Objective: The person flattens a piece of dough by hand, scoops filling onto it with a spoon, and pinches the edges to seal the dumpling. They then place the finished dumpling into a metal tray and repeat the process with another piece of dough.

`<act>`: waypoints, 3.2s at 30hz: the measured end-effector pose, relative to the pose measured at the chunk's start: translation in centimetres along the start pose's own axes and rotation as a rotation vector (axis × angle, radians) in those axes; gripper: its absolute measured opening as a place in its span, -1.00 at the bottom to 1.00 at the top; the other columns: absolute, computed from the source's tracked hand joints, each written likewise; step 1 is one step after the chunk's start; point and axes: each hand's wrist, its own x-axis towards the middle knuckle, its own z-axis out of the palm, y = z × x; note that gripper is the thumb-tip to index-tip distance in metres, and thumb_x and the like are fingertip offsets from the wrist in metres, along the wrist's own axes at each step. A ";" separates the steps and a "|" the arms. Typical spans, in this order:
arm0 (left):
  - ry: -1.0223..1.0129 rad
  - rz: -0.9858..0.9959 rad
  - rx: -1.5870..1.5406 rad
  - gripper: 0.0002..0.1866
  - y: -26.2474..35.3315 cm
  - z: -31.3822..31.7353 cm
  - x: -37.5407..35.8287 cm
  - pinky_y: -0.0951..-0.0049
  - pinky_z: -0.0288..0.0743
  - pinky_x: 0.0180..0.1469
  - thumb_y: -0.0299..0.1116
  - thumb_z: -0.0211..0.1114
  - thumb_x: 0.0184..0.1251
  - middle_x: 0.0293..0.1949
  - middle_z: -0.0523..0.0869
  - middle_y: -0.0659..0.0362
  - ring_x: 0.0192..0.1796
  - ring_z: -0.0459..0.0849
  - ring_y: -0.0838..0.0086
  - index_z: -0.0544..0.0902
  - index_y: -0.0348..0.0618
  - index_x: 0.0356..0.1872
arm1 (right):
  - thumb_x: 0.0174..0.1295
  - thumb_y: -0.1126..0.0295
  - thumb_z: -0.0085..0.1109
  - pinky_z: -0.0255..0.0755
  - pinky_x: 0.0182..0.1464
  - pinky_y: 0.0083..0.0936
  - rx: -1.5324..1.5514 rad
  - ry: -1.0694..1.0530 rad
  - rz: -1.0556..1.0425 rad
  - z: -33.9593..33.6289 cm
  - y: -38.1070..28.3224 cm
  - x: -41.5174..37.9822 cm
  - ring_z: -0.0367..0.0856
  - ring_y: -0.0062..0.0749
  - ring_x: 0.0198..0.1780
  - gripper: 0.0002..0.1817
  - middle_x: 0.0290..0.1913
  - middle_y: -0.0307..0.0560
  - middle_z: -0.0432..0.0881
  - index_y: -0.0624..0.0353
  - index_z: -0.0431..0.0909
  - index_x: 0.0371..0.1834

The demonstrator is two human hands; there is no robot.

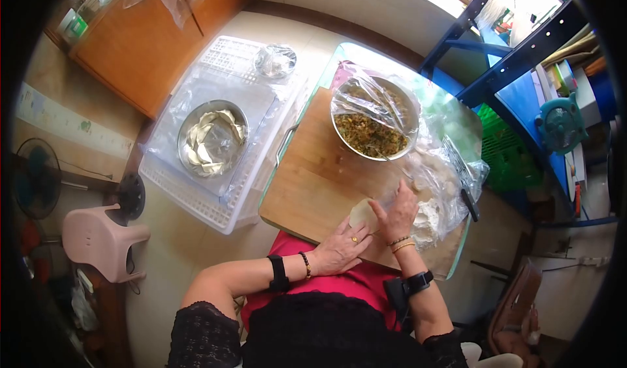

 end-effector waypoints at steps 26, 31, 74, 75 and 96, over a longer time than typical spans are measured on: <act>-0.078 -0.138 0.090 -0.40 -1.0 -1.8 -1.0 -0.14 0.02 0.46 -0.07 0.31 0.20 0.21 0.43 -0.09 0.38 0.31 0.06 0.48 -0.28 0.17 | 0.04 0.18 0.40 0.34 0.05 -0.14 0.034 -0.063 -0.297 0.3 -4.3 -0.7 0.48 0.04 0.04 -0.19 0.07 0.13 0.53 0.19 0.29 0.39; 0.022 -0.195 0.054 -0.33 -1.6 -1.5 -1.5 -0.17 0.01 0.45 0.10 0.23 0.28 0.19 0.44 -0.12 0.38 0.30 0.04 0.47 -0.29 0.19 | 0.04 0.21 0.41 0.36 0.04 -0.16 0.176 0.051 0.050 2.3 -0.7 2.5 0.49 -0.01 0.01 -0.14 -0.04 0.10 0.53 0.21 0.25 0.42; -0.004 -0.088 0.098 -0.35 -2.9 -1.0 0.4 -0.15 0.03 0.46 0.04 0.27 0.24 0.29 0.40 -0.18 0.44 0.26 0.00 0.47 -0.24 0.21 | 0.08 0.33 0.39 0.41 0.08 -0.17 0.407 -0.015 0.041 -1.1 1.8 -1.5 0.52 0.06 0.02 -0.13 0.03 0.21 0.52 0.25 0.15 0.46; -0.009 -0.082 0.096 -0.35 -2.5 -0.8 0.5 -0.15 0.03 0.46 0.04 0.27 0.24 0.29 0.40 -0.18 0.44 0.26 0.00 0.47 -0.24 0.21 | 0.08 0.33 0.39 0.41 0.08 -0.17 0.405 -0.012 0.049 -1.7 1.7 -1.6 0.52 0.06 0.02 -0.13 0.03 0.21 0.52 0.25 0.15 0.46; 0.136 -0.078 0.104 -0.41 -0.4 -1.0 -1.0 -0.14 0.00 0.47 -0.03 0.34 0.17 0.21 0.45 -0.10 0.39 0.31 0.04 0.52 -0.26 0.09 | 0.11 0.29 0.38 0.36 0.13 -0.16 0.422 -0.078 0.063 -1.5 1.7 0.8 0.51 0.08 0.07 -0.21 0.10 0.20 0.51 0.29 0.24 0.39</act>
